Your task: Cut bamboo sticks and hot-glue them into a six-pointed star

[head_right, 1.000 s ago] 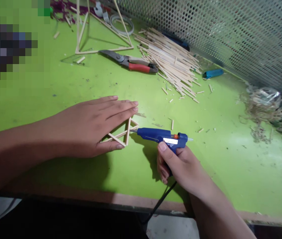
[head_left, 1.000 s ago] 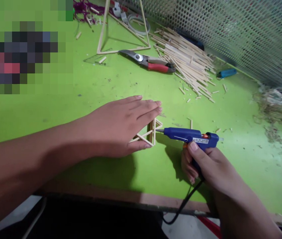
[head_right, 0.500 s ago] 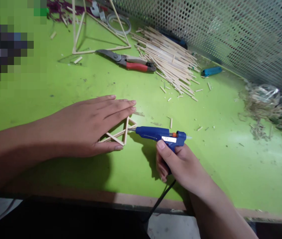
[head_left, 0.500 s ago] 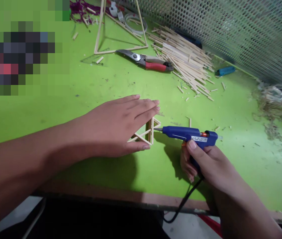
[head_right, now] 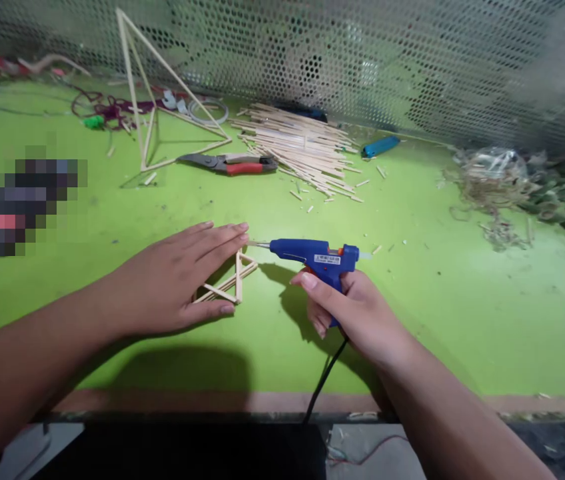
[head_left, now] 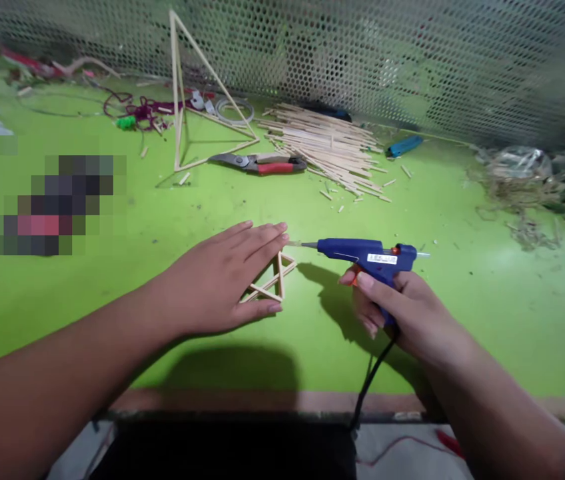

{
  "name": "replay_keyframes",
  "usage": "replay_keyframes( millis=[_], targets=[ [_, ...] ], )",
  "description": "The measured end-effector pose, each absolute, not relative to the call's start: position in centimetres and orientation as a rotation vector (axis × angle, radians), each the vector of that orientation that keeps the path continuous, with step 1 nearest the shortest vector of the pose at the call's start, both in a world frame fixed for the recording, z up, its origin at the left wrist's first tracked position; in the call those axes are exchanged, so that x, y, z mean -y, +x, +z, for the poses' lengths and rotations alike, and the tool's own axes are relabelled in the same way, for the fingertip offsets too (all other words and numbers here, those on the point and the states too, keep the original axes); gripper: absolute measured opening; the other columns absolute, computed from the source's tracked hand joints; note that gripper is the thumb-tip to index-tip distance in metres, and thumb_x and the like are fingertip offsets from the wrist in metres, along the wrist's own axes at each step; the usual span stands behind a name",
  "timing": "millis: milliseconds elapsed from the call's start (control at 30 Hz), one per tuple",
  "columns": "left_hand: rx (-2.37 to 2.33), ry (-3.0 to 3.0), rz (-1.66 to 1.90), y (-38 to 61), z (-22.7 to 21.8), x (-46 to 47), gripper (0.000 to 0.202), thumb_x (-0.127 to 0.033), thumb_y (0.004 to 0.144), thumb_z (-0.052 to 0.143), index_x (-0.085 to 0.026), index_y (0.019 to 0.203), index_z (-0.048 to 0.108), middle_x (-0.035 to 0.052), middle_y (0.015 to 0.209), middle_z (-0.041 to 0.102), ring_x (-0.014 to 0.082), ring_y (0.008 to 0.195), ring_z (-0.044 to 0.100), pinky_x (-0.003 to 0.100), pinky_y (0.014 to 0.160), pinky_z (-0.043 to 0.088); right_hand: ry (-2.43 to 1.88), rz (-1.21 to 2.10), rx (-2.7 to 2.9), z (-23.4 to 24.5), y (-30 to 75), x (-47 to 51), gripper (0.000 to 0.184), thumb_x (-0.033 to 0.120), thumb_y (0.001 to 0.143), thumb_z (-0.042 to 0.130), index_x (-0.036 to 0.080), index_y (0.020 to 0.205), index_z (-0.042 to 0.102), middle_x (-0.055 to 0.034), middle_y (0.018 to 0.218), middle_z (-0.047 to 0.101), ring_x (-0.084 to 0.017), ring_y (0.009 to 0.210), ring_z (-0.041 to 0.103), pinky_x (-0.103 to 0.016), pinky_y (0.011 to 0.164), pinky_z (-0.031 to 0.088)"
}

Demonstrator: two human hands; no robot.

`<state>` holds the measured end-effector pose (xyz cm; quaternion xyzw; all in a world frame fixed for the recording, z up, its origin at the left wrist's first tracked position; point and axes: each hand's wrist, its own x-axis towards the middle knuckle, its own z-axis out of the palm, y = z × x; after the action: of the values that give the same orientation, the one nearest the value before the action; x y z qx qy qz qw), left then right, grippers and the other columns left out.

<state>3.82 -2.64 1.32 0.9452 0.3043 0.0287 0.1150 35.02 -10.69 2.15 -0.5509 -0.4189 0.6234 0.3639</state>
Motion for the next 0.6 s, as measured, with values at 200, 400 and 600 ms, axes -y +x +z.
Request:
replay_keyframes(
  millis=[200,400,600],
  targets=[
    [-0.899,2.813,0.106,3.8,1.23,2.69,0.097,-0.076,0.112,0.05,-0.009,0.18,0.035,0.018,0.189,0.034,0.0369,0.173,0.039,0.052,0.146,0.022,-1.454,1.638,1.065,2.34,35.07,10.69,0.046,0.065,0.097,0.087,0.019,0.102,0.077,0.0054,0.054,0.058,-0.013,0.048,0.053,-0.028,0.048,0.042],
    [-0.867,2.797,0.094,3.75,1.41,2.49,0.1,-0.078,0.11,0.051,-0.009,0.18,0.035,0.0198,0.189,0.031,0.0392,0.173,0.039,0.055,0.146,0.024,-1.486,1.644,1.124,2.8,35.03,10.6,0.053,0.071,0.095,0.085,0.019,0.094,0.076,0.0032,0.054,0.061,-0.013,0.048,0.054,-0.029,0.051,0.044],
    [-0.876,2.767,0.082,3.92,2.12,2.55,0.085,-0.066,0.117,0.044,-0.01,0.18,0.036,0.0187,0.189,0.031,0.0379,0.173,0.038,0.056,0.146,0.024,-1.48,1.623,1.141,2.69,35.16,10.58,0.051,0.07,0.096,0.084,0.02,0.092,0.075,0.0031,0.054,0.061,-0.013,0.049,0.054,-0.029,0.051,0.043]
  ],
)
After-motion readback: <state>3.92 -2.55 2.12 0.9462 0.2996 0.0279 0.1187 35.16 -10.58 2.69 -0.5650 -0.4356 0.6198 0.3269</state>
